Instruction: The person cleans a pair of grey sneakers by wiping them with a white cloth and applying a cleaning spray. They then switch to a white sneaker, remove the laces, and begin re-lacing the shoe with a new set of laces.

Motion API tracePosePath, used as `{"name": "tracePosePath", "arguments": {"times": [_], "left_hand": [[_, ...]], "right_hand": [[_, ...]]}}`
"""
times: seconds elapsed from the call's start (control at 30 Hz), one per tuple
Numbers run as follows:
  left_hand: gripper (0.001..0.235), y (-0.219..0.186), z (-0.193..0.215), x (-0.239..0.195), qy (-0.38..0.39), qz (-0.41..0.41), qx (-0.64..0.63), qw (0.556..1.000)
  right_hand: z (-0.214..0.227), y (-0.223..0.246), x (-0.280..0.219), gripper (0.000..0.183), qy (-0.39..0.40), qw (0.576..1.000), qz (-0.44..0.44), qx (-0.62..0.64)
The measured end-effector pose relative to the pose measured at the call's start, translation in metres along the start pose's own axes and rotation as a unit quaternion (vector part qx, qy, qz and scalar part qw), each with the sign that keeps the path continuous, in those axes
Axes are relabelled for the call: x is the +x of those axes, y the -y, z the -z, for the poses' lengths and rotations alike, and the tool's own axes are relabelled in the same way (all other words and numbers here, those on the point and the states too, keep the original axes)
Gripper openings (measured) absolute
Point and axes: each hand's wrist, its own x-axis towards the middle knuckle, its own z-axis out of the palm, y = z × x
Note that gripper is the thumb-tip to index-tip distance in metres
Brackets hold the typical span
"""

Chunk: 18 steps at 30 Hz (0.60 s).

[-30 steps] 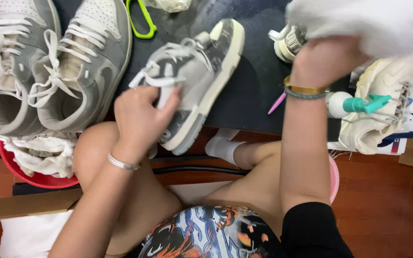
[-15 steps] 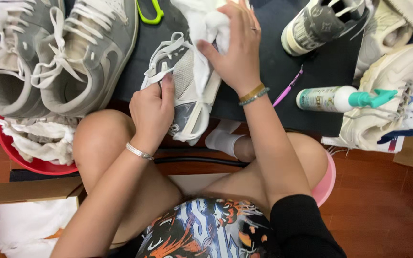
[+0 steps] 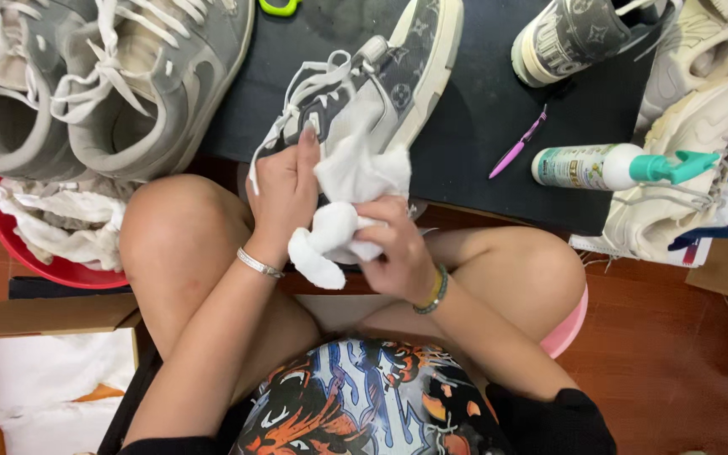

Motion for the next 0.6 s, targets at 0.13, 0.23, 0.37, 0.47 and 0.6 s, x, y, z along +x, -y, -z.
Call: {"name": "tracePosePath", "arguments": {"times": [0.13, 0.23, 0.37, 0.47, 0.6], "left_hand": [[0.06, -0.008, 0.001, -0.003, 0.001, -0.058, 0.021, 0.998], [0.058, -0.012, 0.002, -0.004, 0.004, -0.117, 0.003, 0.993], [0.055, -0.011, 0.002, -0.009, 0.001, -0.166, 0.029, 0.986], [0.057, -0.01, -0.001, -0.007, 0.0, -0.114, 0.018, 0.993], [0.059, -0.011, -0.002, 0.004, -0.031, -0.047, 0.029, 0.998]], "right_hand": [[-0.001, -0.015, -0.001, 0.052, -0.042, 0.985, -0.048, -0.16], [0.01, -0.042, 0.025, 0.053, -0.029, 0.958, -0.054, -0.282], [0.031, -0.073, 0.08, 0.032, -0.102, 0.944, -0.119, -0.291], [0.027, -0.061, 0.094, 0.025, -0.091, 0.931, -0.098, -0.34], [0.003, -0.004, 0.055, 0.038, 0.03, 0.949, -0.083, -0.303]]}}
